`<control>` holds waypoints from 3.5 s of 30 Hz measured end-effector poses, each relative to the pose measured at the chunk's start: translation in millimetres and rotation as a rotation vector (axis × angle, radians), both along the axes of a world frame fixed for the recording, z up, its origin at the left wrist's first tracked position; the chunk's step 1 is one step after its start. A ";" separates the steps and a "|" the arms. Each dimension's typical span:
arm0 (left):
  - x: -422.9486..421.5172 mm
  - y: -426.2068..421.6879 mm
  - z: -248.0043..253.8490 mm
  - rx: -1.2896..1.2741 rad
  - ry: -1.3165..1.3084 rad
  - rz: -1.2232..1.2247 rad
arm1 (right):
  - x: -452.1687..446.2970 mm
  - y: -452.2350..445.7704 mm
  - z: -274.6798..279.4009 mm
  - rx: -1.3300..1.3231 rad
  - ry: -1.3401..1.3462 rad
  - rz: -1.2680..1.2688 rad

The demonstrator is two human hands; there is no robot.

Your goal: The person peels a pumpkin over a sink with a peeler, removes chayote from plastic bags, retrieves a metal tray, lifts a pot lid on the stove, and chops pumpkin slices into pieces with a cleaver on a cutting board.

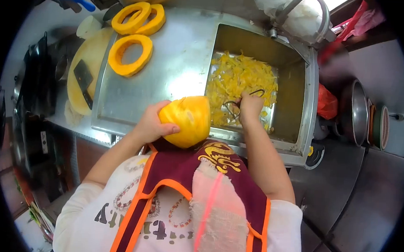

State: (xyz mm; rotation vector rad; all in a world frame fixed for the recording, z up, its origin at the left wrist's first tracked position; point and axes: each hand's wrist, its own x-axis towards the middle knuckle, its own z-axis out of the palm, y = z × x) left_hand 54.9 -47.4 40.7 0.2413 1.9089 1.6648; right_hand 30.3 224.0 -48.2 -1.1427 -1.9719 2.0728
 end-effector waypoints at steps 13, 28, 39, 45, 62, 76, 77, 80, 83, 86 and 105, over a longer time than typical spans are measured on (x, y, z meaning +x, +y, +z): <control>26.9 34.7 -5.3 -0.148 0.217 0.115 | 3.9 -86.2 84.1 0.072 0.131 0.211; 35.4 31.9 -7.7 -0.051 0.111 0.185 | 12.4 -80.1 68.7 -0.066 0.160 0.126; 44.5 50.5 1.6 -0.273 0.257 0.162 | 37.1 -76.2 69.4 0.249 -0.097 0.038; 44.1 48.1 -13.0 -0.154 0.227 0.225 | 33.6 -64.2 30.8 -0.085 0.023 -0.026; 44.4 41.1 -9.2 0.036 0.075 0.330 | 12.2 -93.9 86.5 0.146 0.160 0.109; 42.4 45.7 -12.2 -0.021 0.105 0.314 | 25.9 -91.2 87.9 0.097 0.136 -0.036; 43.1 46.3 -11.7 -0.030 0.097 0.312 | 25.3 -88.4 83.3 0.097 0.147 -0.045; 41.0 46.0 -4.4 0.044 0.046 0.325 | 17.5 -50.9 21.8 0.087 0.062 -0.086; 36.6 35.6 -7.7 0.105 0.059 0.386 | 19.4 -11.1 -25.9 0.245 0.067 -0.239; 33.2 21.0 -15.7 0.212 0.017 0.404 | 14.0 -20.3 -2.6 -0.308 0.025 -0.403; -22.6 4.1 -56.1 0.562 -0.537 0.725 | -5.9 -50.9 25.3 -0.425 0.069 -0.245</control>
